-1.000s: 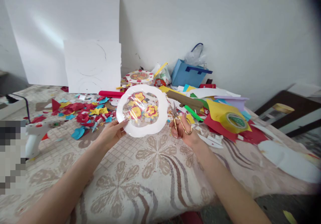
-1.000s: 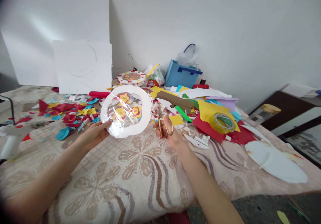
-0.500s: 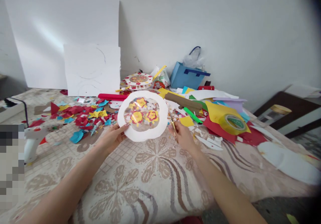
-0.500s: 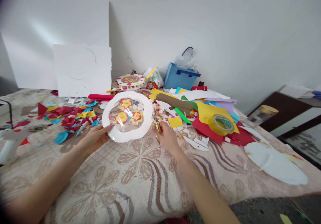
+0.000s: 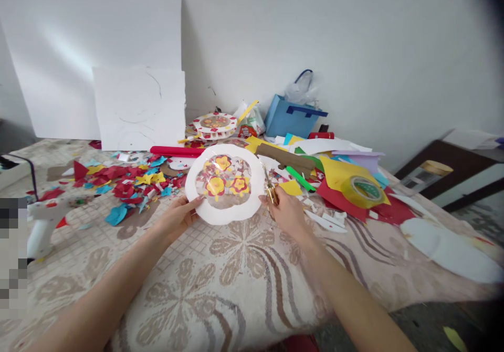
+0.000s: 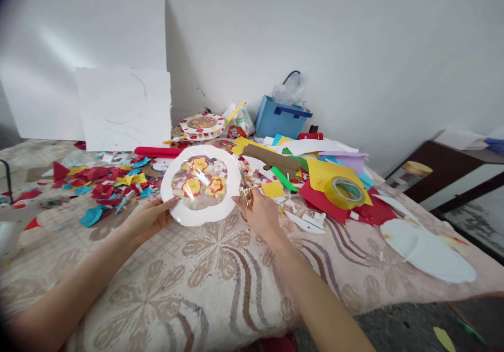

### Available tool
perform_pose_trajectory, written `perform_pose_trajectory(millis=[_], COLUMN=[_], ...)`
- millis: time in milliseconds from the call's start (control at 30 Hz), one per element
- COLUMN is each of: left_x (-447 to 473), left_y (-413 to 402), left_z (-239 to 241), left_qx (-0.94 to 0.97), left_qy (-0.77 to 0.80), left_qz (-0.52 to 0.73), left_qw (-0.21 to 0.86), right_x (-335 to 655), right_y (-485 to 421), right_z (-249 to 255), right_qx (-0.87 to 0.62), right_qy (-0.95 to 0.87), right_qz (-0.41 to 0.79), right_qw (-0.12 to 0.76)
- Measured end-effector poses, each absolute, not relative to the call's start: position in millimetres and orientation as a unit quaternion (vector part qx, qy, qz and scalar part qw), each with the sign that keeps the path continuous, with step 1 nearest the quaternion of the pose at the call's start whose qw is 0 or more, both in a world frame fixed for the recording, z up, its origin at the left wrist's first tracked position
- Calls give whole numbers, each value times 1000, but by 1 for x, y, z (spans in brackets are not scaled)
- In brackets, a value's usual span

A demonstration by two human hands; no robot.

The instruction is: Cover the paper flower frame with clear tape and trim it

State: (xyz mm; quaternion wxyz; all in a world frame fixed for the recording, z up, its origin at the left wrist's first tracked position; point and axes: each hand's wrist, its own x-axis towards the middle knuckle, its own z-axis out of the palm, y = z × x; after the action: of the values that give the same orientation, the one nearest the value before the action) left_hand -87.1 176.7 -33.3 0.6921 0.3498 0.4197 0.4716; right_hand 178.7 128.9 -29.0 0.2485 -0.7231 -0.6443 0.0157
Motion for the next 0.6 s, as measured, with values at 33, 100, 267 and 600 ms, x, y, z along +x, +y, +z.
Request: perform_pose_trajectory(millis=[33, 100, 267, 600], left_x=[-87, -87, -88, -89], left_y=[177, 177, 177, 180], left_z=[-33, -34, -35, -39], left_qx=[350, 348, 351, 350], left_qy=[420, 423, 424, 415], left_qz=[471, 473, 471, 476], left_qw=[692, 691, 689, 692], right_x=[178, 178, 177, 179], right_y=[129, 128, 127, 130], right_z=[-29, -28, -27, -29], right_qx=[-724, -727, -732, -753], right_qy=[-644, -645, -643, -632], right_qz=[12, 8, -2, -25], right_qw=[244, 237, 226, 183])
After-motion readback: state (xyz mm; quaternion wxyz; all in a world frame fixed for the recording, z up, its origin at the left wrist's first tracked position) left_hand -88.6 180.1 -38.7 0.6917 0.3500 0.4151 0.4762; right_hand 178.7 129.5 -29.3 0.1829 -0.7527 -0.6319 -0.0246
